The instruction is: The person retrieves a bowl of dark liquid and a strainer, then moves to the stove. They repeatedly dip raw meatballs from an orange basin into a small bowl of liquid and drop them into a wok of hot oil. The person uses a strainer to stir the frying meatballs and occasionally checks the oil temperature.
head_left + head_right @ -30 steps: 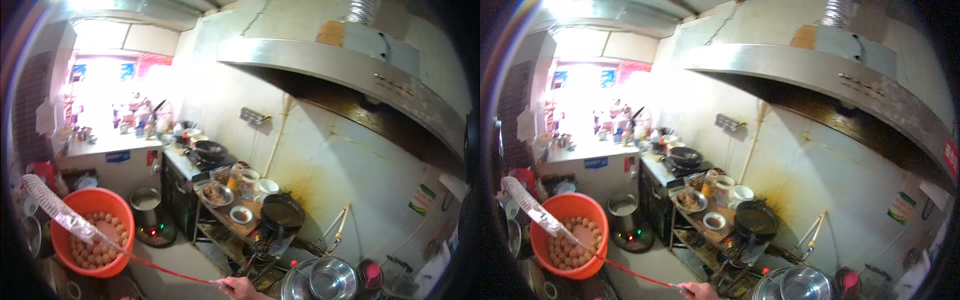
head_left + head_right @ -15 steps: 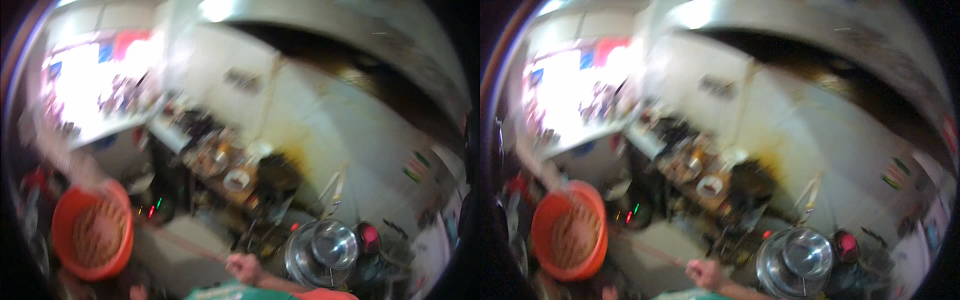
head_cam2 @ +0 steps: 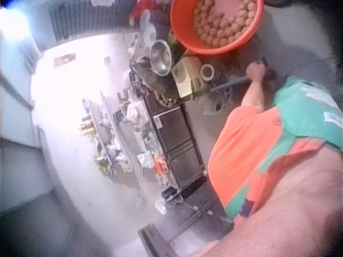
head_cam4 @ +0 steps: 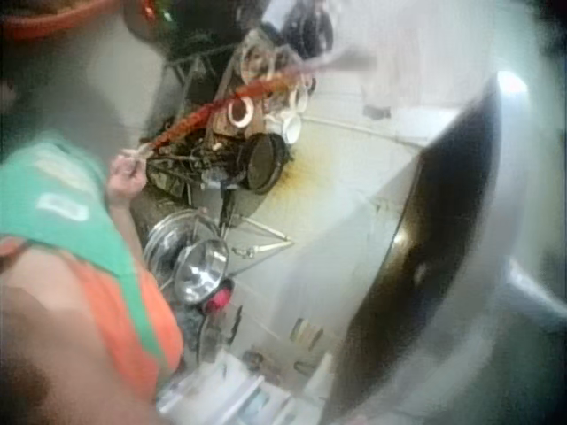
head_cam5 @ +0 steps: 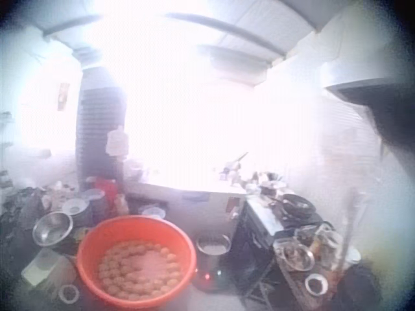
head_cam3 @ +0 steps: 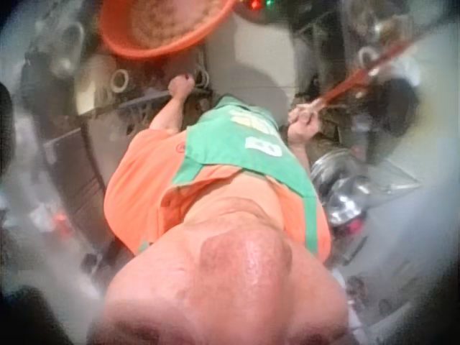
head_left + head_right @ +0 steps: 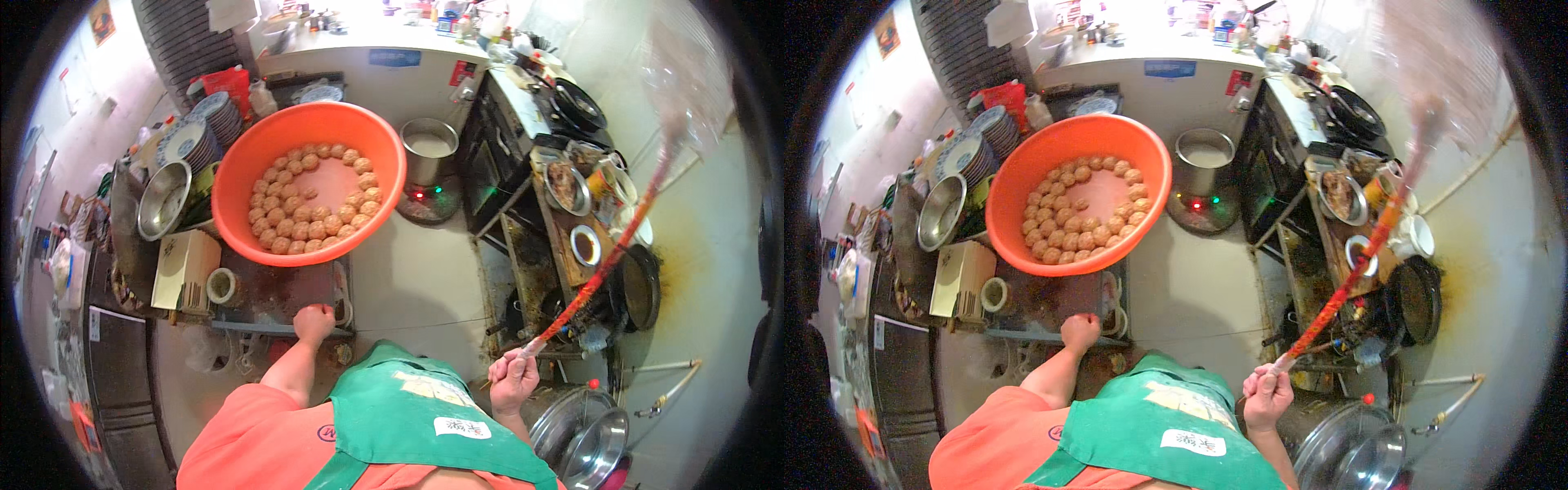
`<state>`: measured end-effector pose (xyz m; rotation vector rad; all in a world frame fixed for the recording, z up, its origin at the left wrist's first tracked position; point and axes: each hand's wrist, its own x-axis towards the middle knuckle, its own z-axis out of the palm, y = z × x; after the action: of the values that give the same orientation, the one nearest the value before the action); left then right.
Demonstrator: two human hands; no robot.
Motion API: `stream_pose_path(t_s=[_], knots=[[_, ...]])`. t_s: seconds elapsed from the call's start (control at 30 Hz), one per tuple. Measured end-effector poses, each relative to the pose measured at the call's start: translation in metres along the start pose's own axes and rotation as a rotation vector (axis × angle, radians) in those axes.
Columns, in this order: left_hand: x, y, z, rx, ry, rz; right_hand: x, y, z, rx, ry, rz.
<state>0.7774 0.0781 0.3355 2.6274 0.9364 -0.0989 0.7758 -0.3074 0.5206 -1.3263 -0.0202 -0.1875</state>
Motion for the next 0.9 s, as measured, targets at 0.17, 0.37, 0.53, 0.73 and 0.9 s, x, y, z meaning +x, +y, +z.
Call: stream_pose_path(t_s=[0.17,0.37,0.53,0.73,0.9], knots=[[0.0,0.003,0.0,0.031,0.006,-0.001,0.023,0.007,0.011,0.211,-0.033,0.088],[0.002,0.007,0.0,0.054,0.0,-0.055,0.038,0.026,0.014,0.401,-0.212,0.267],[0.003,0.005,0.002,0.056,-0.004,-0.059,0.051,0.04,0.011,0.38,-0.312,0.331],[0.004,0.005,0.0,0.105,-0.069,-0.09,0.08,0.047,0.013,0.287,-0.277,0.139],[0.002,0.007,-0.004,0.058,-0.078,-0.091,0.103,0.054,0.014,0.28,-0.279,0.077]])
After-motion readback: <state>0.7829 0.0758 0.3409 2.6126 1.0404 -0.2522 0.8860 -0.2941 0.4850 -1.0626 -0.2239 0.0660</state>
